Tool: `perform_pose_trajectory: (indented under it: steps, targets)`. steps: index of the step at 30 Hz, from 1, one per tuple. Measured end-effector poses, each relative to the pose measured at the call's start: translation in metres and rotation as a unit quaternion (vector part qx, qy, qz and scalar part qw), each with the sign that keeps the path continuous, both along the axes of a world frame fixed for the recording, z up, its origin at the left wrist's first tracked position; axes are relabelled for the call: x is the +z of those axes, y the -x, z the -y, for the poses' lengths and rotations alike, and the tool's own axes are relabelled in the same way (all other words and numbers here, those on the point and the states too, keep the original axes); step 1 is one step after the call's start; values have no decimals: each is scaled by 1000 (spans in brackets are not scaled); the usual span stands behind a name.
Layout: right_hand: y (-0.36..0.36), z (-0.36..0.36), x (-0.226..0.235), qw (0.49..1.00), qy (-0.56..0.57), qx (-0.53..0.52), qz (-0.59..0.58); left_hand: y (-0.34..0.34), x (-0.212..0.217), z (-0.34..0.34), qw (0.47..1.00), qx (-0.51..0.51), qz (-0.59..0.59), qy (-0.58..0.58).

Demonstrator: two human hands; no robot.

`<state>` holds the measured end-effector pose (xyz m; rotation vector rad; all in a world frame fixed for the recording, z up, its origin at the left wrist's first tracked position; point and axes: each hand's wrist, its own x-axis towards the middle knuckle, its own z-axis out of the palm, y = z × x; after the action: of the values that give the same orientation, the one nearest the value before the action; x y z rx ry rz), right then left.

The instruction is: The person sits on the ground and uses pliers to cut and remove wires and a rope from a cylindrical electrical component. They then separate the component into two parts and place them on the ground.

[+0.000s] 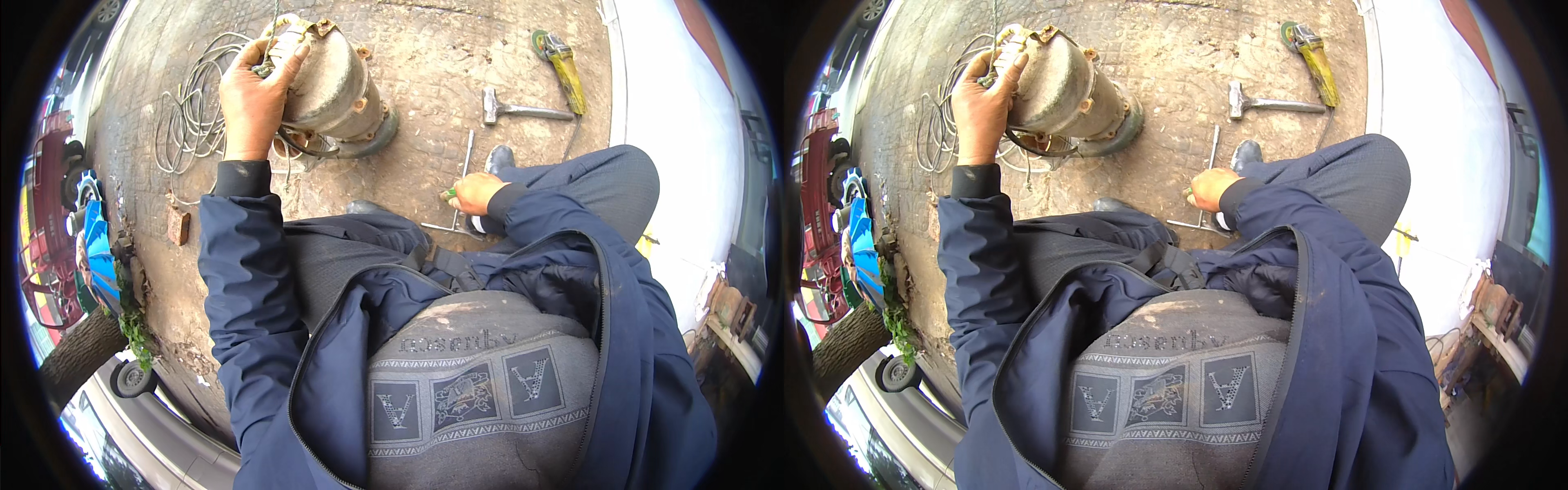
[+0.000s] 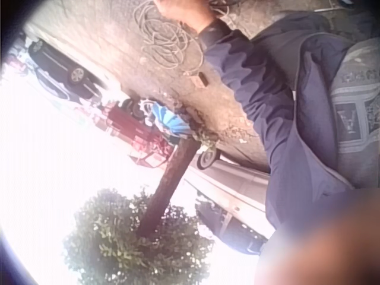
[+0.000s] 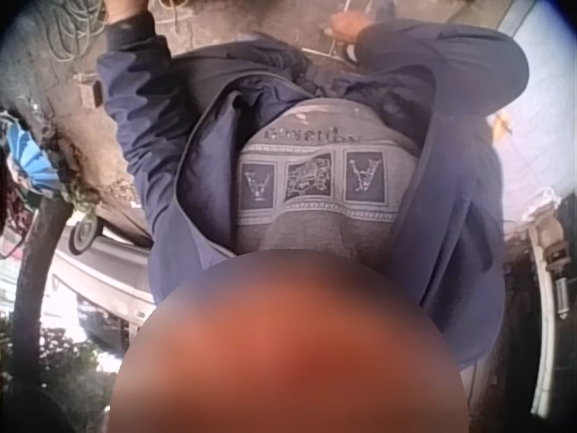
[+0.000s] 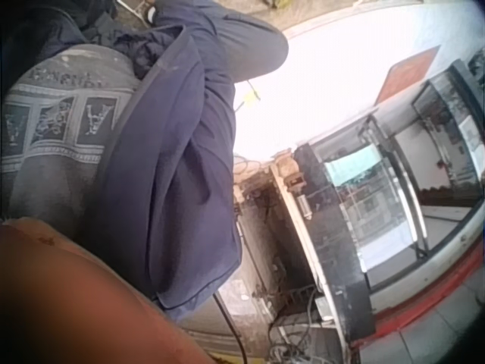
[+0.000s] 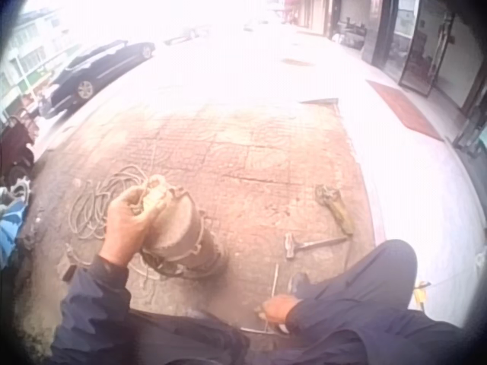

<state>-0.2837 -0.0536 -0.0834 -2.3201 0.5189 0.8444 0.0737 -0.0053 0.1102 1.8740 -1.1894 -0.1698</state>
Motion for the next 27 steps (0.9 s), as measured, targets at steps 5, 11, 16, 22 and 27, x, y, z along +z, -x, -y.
perform_pose_trajectory:
  steps: [5, 11, 16, 22, 27]
  targets:
    - [-3, 0, 5, 999, 4, 21, -25, -2, -3, 0, 1000, -6, 7, 12]
    - [-4, -1, 3, 1000, -15, 6, -5, 0, 2, -3, 1000, 4, -20, -15]
    - [-5, -3, -3, 1000, -20, 3, -7, 3, 3, -2, 1000, 12, -22, -13]
    - [-6, -5, -7, 1000, -16, 13, 8, 5, 5, -4, 999, 5, -45, -11]
    - [-6, -6, -7, 999, -22, -14, 32, 7, 5, -5, 1000, 3, -26, -14]
